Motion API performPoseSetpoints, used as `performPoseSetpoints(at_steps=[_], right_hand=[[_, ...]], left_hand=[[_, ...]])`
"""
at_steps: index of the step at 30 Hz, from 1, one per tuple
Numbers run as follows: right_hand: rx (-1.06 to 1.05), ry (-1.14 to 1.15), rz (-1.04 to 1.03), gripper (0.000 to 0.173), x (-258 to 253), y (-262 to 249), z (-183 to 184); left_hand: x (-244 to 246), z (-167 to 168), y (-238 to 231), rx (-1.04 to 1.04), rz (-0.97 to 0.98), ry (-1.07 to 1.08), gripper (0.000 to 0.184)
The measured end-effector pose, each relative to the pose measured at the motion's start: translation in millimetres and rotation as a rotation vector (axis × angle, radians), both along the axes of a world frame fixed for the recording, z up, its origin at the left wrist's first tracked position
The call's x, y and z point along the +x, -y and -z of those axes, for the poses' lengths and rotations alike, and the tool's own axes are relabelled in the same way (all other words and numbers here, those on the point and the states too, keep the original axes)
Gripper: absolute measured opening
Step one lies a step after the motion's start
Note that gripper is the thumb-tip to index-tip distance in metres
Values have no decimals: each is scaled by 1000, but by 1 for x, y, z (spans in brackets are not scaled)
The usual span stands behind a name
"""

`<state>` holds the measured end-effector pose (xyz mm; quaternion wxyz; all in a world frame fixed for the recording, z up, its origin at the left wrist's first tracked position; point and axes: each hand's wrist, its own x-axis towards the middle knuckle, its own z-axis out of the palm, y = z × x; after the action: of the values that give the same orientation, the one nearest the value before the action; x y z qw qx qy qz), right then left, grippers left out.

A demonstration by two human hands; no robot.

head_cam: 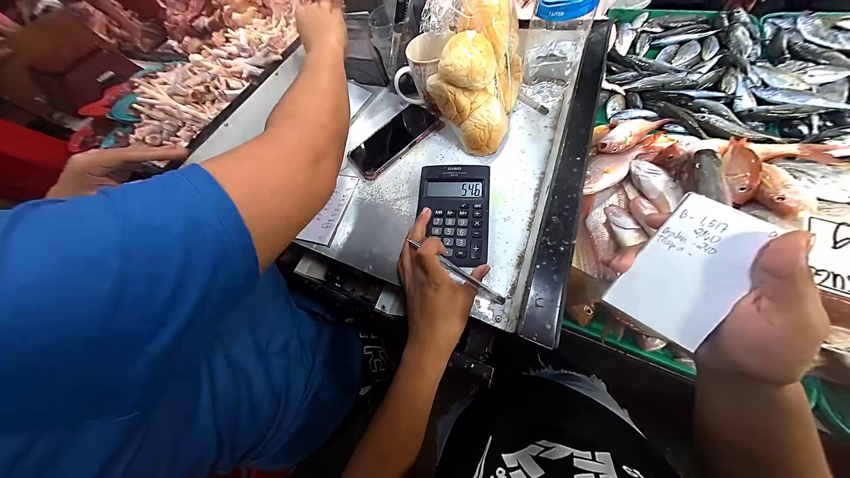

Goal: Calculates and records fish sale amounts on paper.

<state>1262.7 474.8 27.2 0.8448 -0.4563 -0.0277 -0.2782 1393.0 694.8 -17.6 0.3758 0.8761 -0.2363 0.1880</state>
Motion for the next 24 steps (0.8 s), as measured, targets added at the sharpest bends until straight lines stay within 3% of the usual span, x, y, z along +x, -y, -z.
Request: performPoseSetpoints(at_steps=[3, 6, 9, 10, 12, 14, 17, 19, 24], right_hand=[[21, -58, 6, 62, -10, -2, 2], [64, -118, -6, 65, -23, -5, 8], [114, -133, -46, 65, -33, -10, 12], [127, -137, -63, 66, -36, -13, 14], [151, -135, -87, 68, -40, -20, 16], [134, -106, -119, 66, -45, -27, 18], [45, -66, -151, 66, -57, -33, 21], [13, -56, -113, 61, -70, -35, 21], [-246, -115, 235, 36, -116, -21, 21]], left_hand=[[4, -2, -1, 2, 35, -31, 69], [7, -7, -14, -131, 108, -64, 68], [3, -26, -40, -357, 243, 108, 35], [-2, -37, -43, -455, 323, 140, 35], [-22, -59, -39, -620, 545, 47, 54], [-49, -75, -21, -714, 693, -82, 55], [-99, -85, 17, -781, 831, -187, 28], [-120, -81, 44, -727, 890, -168, 25], [-146, -61, 107, -698, 850, -135, 25]])
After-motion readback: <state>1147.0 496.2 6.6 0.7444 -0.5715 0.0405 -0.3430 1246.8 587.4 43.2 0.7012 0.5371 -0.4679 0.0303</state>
